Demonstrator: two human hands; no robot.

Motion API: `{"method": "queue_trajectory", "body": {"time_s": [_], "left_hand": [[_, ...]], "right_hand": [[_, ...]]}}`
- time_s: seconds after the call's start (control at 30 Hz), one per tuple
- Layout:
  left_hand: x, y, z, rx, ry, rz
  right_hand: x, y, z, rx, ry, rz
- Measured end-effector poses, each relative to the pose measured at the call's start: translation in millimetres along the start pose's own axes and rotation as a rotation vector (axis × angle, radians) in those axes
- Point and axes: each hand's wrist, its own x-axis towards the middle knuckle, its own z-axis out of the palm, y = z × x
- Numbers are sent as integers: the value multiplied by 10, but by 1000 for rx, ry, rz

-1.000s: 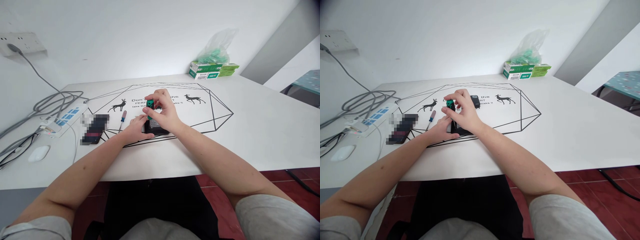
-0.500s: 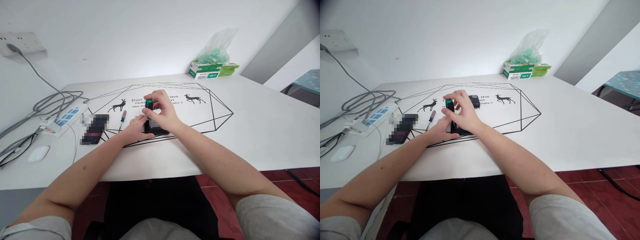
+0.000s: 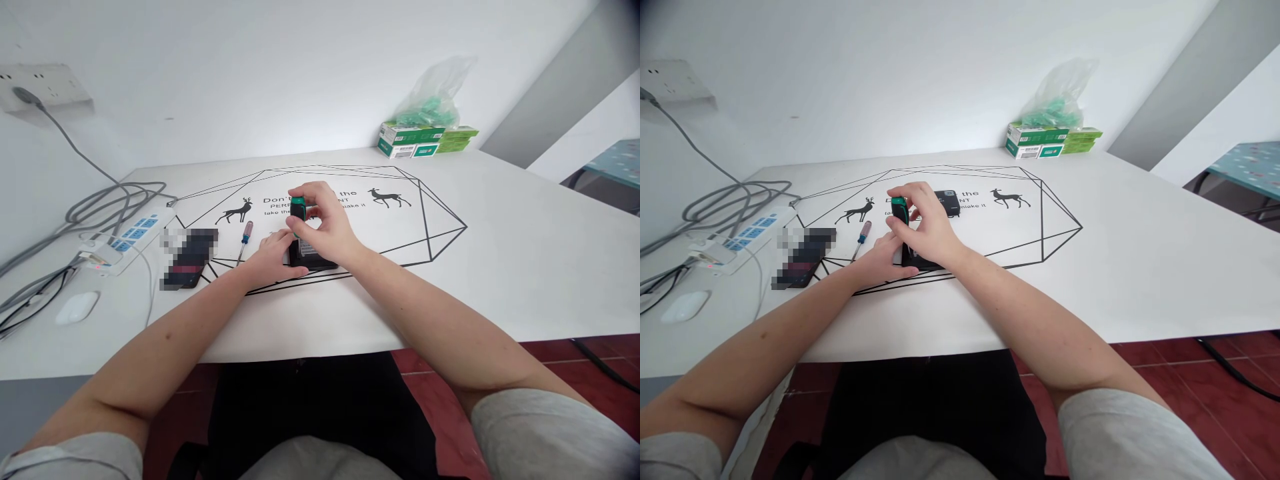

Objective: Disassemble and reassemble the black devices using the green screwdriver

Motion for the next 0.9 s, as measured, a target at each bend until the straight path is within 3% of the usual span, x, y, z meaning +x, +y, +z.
{"method": "queue_trajectory", "body": {"time_s": [0.9], "left_hand": [[-8, -35, 18, -12, 11, -2]], "right_hand": [[-2, 51, -5, -13, 83, 42]]}}
